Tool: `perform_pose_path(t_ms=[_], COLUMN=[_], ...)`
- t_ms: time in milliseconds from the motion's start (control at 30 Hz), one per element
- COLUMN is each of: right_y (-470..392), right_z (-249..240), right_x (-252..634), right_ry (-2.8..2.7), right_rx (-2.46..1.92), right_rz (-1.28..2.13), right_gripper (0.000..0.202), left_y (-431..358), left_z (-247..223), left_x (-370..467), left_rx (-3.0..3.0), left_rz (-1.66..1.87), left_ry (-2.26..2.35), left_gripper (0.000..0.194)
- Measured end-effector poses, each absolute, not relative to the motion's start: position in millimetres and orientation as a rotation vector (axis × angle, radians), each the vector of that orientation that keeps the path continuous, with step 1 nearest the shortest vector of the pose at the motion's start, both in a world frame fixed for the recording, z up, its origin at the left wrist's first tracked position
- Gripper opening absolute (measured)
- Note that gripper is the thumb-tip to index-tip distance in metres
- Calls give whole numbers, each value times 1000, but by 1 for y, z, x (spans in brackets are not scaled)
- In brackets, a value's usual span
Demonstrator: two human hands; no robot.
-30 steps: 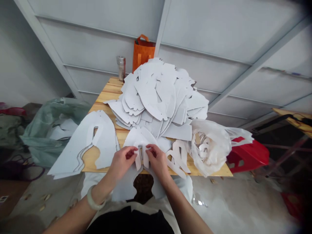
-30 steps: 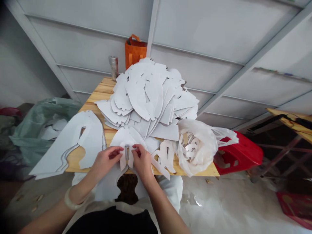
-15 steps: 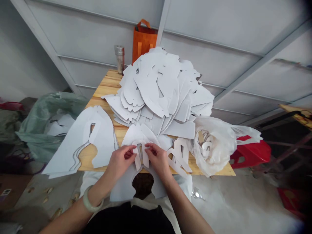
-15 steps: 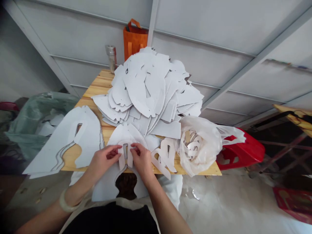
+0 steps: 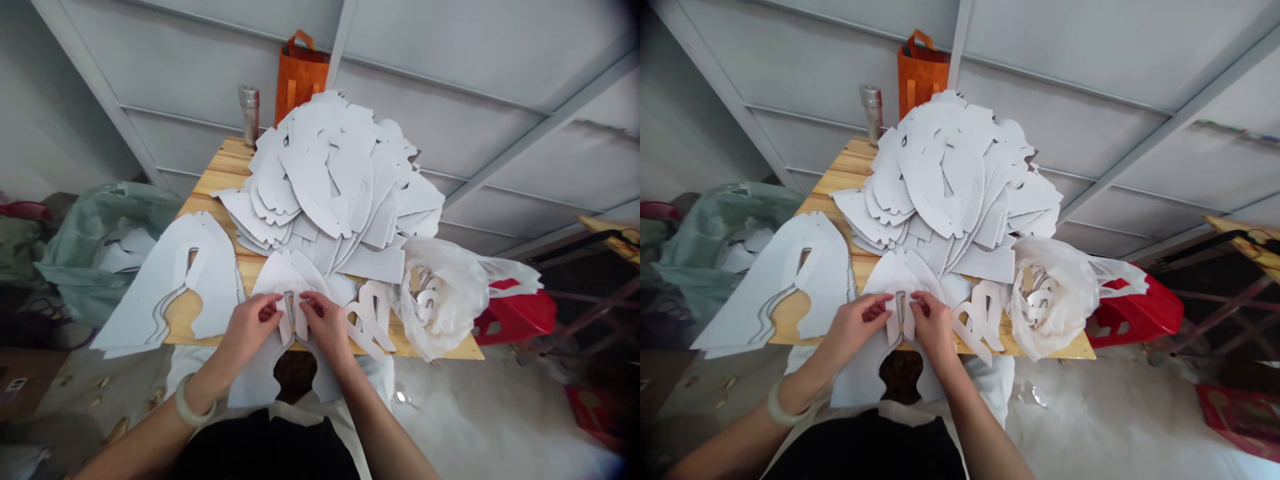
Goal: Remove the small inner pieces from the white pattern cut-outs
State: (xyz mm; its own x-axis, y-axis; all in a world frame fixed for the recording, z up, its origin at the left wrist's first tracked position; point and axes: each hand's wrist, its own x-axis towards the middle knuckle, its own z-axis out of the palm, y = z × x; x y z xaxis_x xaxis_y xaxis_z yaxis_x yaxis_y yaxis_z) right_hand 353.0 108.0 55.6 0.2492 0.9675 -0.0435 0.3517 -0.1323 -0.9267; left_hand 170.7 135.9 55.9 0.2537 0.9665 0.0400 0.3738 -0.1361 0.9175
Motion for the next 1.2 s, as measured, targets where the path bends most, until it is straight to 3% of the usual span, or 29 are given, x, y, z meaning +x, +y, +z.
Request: perform_pose_path(t_ms=[500,833,1200], right_y=[108,108,108], right_z=[52,53,48], right_x=[353,351,352], right_ry=[-1270,-1236,-1251], right_rx=[-1662,-1638,-1627], right_rz=[851,856,841], right_gripper=[28,27,25], left_y=[137,139,143], left_z=[62,59,65], left_x=[170,173,171], left_rx=[1636,1488,1552], left_rz=[803,832,807], left_ry=[1272,1247,1249], left_gripper=[30,19,30])
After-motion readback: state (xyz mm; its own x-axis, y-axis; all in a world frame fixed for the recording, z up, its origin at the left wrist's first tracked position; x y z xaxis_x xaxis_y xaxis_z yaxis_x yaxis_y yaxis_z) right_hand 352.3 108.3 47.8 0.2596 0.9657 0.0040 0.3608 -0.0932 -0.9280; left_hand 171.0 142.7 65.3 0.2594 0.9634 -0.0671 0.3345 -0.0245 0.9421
